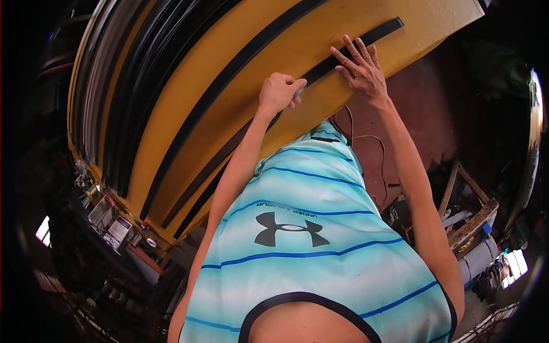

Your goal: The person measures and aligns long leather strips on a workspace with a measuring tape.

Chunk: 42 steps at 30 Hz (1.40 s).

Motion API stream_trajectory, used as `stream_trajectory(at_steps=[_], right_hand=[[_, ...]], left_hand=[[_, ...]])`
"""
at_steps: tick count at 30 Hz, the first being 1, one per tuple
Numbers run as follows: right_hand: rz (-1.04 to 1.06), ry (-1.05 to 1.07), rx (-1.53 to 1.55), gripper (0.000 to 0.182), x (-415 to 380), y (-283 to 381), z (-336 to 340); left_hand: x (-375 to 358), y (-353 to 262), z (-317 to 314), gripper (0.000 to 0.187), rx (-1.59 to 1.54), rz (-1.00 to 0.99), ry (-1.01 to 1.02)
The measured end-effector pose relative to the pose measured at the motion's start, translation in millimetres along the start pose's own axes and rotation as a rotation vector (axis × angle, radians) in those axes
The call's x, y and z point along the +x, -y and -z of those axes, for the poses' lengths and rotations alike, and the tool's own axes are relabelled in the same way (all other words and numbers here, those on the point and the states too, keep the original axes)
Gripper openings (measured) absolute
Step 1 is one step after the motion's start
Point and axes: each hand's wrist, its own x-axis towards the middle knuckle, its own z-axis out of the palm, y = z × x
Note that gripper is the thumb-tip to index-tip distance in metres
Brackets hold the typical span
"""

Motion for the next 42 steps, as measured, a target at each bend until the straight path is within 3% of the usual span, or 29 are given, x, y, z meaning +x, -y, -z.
stream_trajectory(at_steps=[6, 9, 18, 22, 29, 37, 39, 40, 42], right_hand=[[-0.134, -0.059, -0.042, 0.05, 14, -79, 10], [-0.311, -0.072, -0.05, 0.048, 23, -106, 11], [-0.385, -0.201, 0.053, 0.066, 25, -107, -2], [-0.43, -0.148, -0.002, 0.066, 25, -104, 1], [-0.439, -0.138, -0.008, 0.065, 25, -106, -2], [-0.424, -0.157, -0.046, 0.064, 24, -103, -5], [-0.415, -0.356, 0.002, 0.065, 24, -95, -17], [-0.418, -0.354, 0.008, 0.065, 25, -79, -13], [-0.178, -0.2, 0.172, 0.068, 21, -13, 11]], left_hand=[[-3, -1, -3, 0.038, -0.025, -0.026, -0.061], [-3, 0, -3, 0.039, 0.051, -0.027, -0.046], [-9, -7, -8, 0.039, 0.086, -0.055, -0.082], [-22, -11, 8, 0.033, -0.052, -0.064, 0.026], [-34, -13, 18, 0.028, -0.091, -0.097, 0.165], [-27, -13, 15, 0.024, -0.109, -0.043, 0.187], [-21, -9, 16, 0.024, -0.16, -0.021, 0.194], [-15, -3, 17, 0.024, -0.198, -0.027, 0.222], [-8, 3, 21, 0.023, -0.232, -0.025, 0.253]])
